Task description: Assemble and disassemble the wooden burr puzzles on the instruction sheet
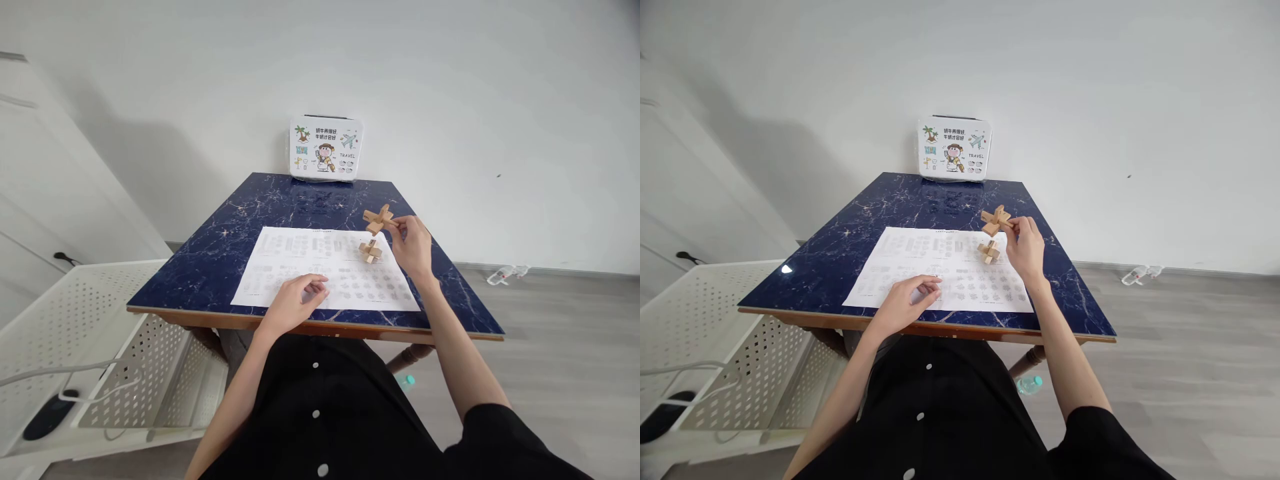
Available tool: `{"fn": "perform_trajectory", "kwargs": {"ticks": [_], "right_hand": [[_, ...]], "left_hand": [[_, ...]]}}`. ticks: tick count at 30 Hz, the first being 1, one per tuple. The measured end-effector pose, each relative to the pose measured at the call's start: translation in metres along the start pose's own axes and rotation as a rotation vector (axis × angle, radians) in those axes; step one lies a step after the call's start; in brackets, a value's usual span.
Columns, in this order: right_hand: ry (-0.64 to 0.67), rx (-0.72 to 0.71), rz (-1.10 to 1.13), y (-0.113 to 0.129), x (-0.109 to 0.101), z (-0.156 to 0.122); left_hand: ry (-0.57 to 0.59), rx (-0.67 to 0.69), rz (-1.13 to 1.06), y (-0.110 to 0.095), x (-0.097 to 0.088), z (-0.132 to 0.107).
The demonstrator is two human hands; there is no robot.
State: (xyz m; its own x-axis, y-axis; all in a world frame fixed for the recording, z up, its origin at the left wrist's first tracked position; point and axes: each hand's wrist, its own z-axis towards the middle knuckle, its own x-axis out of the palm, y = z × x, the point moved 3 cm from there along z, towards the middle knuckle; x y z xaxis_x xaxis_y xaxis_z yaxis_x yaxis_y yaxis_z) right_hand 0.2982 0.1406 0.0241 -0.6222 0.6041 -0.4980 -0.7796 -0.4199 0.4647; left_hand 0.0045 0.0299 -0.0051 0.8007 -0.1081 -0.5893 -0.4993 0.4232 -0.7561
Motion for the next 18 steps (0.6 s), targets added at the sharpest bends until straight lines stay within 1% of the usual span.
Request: {"fn": "perform_trajectory", "kwargs": {"ticks": [2, 4, 6, 8, 10, 12, 16, 18], "right_hand": [[-0.016, -0.096, 0.091, 0.026, -0.007, -0.013], [0.023, -0.156, 0.163, 0.054, -0.010, -0.033], [0.061, -0.162, 0.228, 0.077, -0.008, -0.057], [0.117, -0.146, 0.295, 0.093, -0.004, -0.082], [0.181, -0.128, 0.345, 0.102, 0.002, -0.101], [0.231, -0.110, 0.382, 0.105, 0.006, -0.114], [0.307, -0.116, 0.431, 0.103, 0.010, -0.121], [0.328, -0.120, 0.447, 0.102, 0.010, -0.121]], "left_hand": [[-0.006, 0.005, -0.008, 0.002, 0.001, 0.000], [-0.055, 0.011, -0.014, 0.005, 0.001, 0.000], [-0.132, 0.016, -0.025, 0.009, 0.000, 0.000], [-0.186, 0.028, -0.048, 0.011, 0.000, 0.000], [-0.191, 0.051, -0.073, 0.012, -0.001, -0.001], [-0.152, 0.077, -0.094, 0.010, -0.001, -0.002], [-0.035, 0.098, -0.122, 0.004, -0.002, -0.003], [-0.007, 0.092, -0.124, 0.001, -0.003, -0.004]]}}
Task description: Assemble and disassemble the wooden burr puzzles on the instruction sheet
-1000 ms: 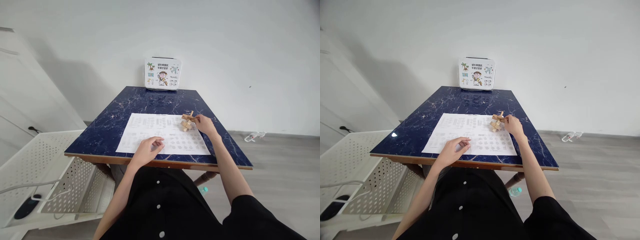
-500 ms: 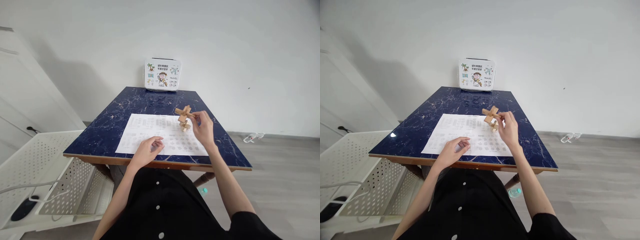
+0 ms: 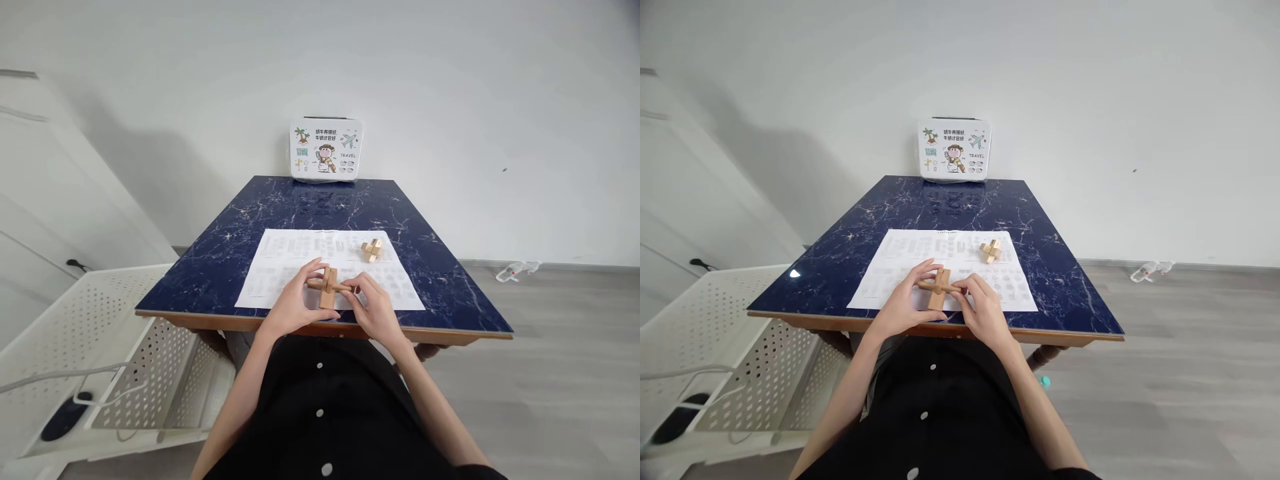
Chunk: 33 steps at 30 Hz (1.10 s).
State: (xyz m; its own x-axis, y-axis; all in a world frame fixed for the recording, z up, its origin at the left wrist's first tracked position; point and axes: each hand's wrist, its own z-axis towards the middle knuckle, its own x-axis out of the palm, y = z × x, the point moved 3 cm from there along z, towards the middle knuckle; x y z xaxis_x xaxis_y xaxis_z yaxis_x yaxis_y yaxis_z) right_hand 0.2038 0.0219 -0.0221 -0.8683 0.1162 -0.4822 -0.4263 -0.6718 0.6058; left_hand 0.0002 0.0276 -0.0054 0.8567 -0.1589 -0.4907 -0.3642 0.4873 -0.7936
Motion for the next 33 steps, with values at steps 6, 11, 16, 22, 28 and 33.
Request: {"fn": "perform_trajectory", "kwargs": {"ticks": [6, 11, 16, 22, 28, 33], "right_hand": [[0.000, 0.013, 0.014, -0.0008, 0.0009, -0.0005], [0.002, 0.019, 0.003, -0.0010, 0.0019, -0.0008], [0.014, 0.056, 0.007, -0.0011, 0.0010, 0.0004], [0.035, 0.078, 0.032, 0.0009, -0.0005, 0.0017], [0.030, 0.110, 0.019, 0.0008, -0.0001, 0.0020], [0.036, 0.155, 0.049, -0.0051, 0.0011, 0.0047]], "left_hand": [[-0.015, -0.012, 0.015, -0.0031, -0.0005, 0.0011], [-0.023, -0.029, 0.044, -0.0030, -0.0002, 0.0004], [-0.042, -0.041, 0.082, -0.0029, 0.0000, 0.0000], [-0.056, -0.030, 0.122, -0.0039, -0.0005, 0.0008], [-0.065, -0.051, 0.146, -0.0059, -0.0012, 0.0015], [-0.061, -0.014, 0.141, -0.0071, 0.0000, 0.0013]]}}
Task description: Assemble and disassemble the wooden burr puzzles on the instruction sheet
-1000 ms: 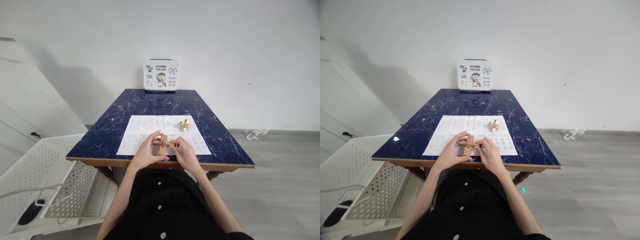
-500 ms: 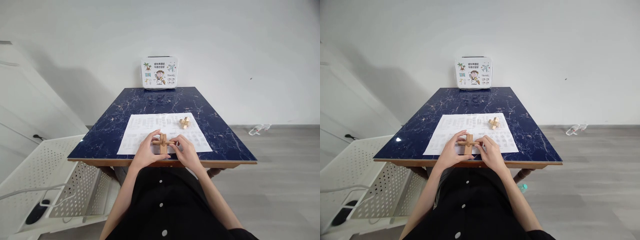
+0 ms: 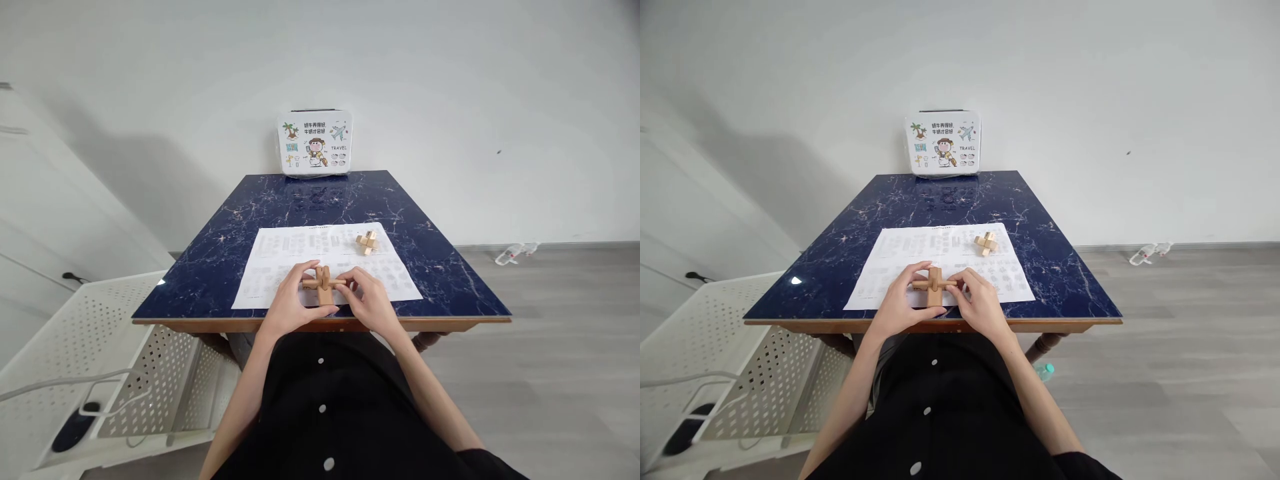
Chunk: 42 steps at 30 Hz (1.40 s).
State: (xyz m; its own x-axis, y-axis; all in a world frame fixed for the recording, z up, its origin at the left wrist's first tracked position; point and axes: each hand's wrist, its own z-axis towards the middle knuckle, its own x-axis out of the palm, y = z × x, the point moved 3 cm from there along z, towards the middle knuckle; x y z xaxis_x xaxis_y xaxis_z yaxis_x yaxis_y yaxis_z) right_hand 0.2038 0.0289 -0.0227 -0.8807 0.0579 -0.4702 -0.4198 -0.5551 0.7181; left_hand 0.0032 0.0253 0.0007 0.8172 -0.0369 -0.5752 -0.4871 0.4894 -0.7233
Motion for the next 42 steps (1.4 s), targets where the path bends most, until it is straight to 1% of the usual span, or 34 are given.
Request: {"fn": "perform_trajectory", "kwargs": {"ticks": [6, 8, 10, 12, 14, 17, 21, 24, 26, 29, 34, 38, 42], "right_hand": [[0.099, 0.115, 0.085, -0.002, 0.000, 0.004], [0.126, 0.159, 0.136, -0.002, -0.001, 0.005], [0.121, 0.190, 0.206, -0.003, -0.002, 0.006], [0.084, 0.212, 0.268, -0.005, -0.004, 0.007], [0.046, 0.221, 0.294, -0.007, -0.006, 0.008], [0.032, 0.211, 0.266, -0.007, -0.007, 0.008], [0.132, 0.231, 0.268, -0.003, -0.007, 0.007], [0.193, 0.215, 0.284, 0.001, -0.007, 0.007], [0.207, 0.208, 0.265, 0.002, -0.007, 0.007], [0.216, 0.211, 0.219, 0.003, -0.007, 0.007], [0.206, 0.222, 0.198, 0.003, -0.006, 0.007], [0.197, 0.223, 0.226, 0.005, -0.005, 0.007], [0.202, 0.250, 0.266, 0.007, -0.006, 0.007]], "left_hand": [[-0.026, -0.002, -0.012, 0.000, -0.001, 0.000], [-0.039, 0.020, -0.034, 0.000, -0.002, -0.001], [-0.069, 0.060, -0.068, 0.001, -0.002, -0.001], [-0.107, 0.095, -0.101, 0.003, -0.003, -0.002], [-0.120, 0.111, -0.118, 0.005, -0.003, -0.002], [-0.109, 0.134, -0.098, 0.006, -0.003, -0.002], [-0.100, 0.150, -0.028, 0.002, -0.003, -0.002], [-0.032, 0.123, 0.010, -0.001, -0.001, -0.002], [0.018, 0.109, 0.024, -0.001, 0.001, -0.002], [0.054, 0.104, 0.035, -0.001, 0.003, -0.003], [0.039, 0.103, 0.048, -0.005, 0.001, -0.002], [0.040, 0.071, 0.036, -0.008, -0.002, -0.002], [0.044, 0.076, 0.009, -0.008, -0.003, -0.003]]}}
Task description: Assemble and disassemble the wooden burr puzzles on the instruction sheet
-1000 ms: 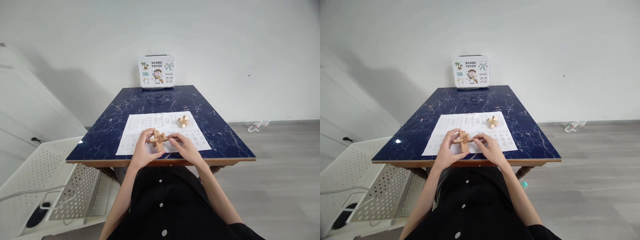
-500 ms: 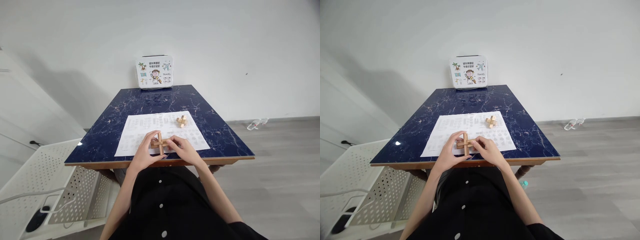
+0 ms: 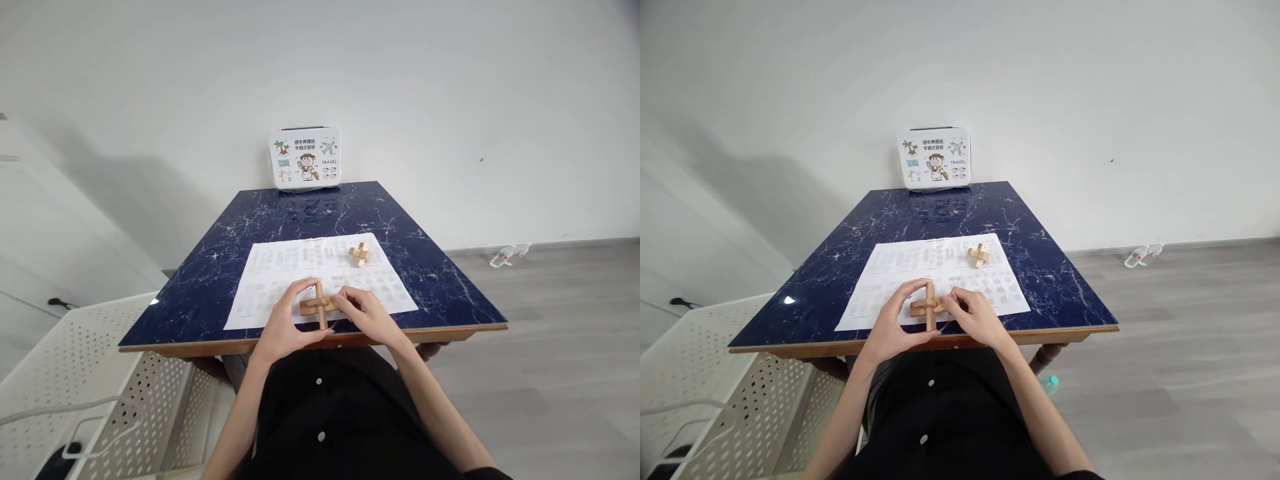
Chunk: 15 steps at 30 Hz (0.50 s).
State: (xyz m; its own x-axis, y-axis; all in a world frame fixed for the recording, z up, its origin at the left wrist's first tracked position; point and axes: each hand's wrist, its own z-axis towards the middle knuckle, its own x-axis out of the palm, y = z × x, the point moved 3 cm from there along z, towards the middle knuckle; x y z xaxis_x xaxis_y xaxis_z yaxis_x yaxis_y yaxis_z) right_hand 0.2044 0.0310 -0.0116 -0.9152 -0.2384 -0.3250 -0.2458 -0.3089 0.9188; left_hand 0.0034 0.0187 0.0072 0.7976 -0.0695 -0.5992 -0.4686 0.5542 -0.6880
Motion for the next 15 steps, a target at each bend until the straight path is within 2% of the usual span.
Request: {"fn": "perform_trajectory", "kwargs": {"ticks": [7, 15], "right_hand": [[0.017, 0.019, 0.005, -0.0003, -0.0001, 0.0020], [-0.001, 0.042, -0.031, -0.0019, 0.0033, 0.0046]], "left_hand": [[-0.001, -0.070, -0.042, 0.0082, -0.0003, -0.0004], [0.039, -0.116, 0.002, 0.0085, 0.0006, -0.0006]]}}
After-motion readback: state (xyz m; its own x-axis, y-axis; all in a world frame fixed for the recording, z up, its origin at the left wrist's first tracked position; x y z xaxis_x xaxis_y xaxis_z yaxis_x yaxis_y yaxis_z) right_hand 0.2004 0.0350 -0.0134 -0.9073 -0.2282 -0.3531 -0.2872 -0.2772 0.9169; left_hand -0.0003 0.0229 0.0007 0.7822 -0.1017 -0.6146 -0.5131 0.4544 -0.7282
